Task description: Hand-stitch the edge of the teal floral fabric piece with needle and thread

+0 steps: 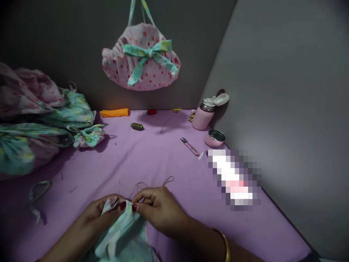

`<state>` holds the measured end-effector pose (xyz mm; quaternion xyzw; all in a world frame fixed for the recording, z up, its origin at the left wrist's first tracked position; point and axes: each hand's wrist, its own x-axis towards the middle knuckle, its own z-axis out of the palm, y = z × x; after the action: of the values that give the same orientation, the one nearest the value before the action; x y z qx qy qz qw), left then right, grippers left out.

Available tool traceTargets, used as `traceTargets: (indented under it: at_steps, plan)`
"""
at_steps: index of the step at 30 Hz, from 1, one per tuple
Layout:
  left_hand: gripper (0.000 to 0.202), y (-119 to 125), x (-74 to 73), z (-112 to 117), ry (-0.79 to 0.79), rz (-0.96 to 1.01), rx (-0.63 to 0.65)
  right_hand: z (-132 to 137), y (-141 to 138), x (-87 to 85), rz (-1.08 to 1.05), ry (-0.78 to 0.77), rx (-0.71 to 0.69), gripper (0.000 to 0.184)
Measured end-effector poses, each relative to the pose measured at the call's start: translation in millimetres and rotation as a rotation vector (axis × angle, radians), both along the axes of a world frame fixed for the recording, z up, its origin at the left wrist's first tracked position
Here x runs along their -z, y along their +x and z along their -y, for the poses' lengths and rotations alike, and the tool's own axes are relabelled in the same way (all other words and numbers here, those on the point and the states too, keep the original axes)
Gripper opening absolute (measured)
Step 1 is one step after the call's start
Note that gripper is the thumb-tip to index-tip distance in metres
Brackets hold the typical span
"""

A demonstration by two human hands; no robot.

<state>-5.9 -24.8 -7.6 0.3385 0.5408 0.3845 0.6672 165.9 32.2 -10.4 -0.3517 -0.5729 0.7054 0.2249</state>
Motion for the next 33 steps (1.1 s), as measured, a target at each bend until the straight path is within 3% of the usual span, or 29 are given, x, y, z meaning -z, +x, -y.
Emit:
traceTargets:
  at_steps: [23, 30, 33]
  plan:
    - [0.029, 1.7, -1.4, 0.0, -0.043, 0.106, -0.028, -3.9, 2.0, 0.9, -0.057, 0.023, -0.066, 0.016]
    - [0.029, 5.8, -5.5, 0.3, -0.043, 0.134, 0.006, 2.6, -0.2, -3.4, 0.057, 0.219, -0.161, 0.006]
    - [0.029, 6.6, -5.6, -0.1, -0.028, 0.108, -0.017, 2.9, 0.3, -6.8, 0.143, 0.416, -0.054, 0.01]
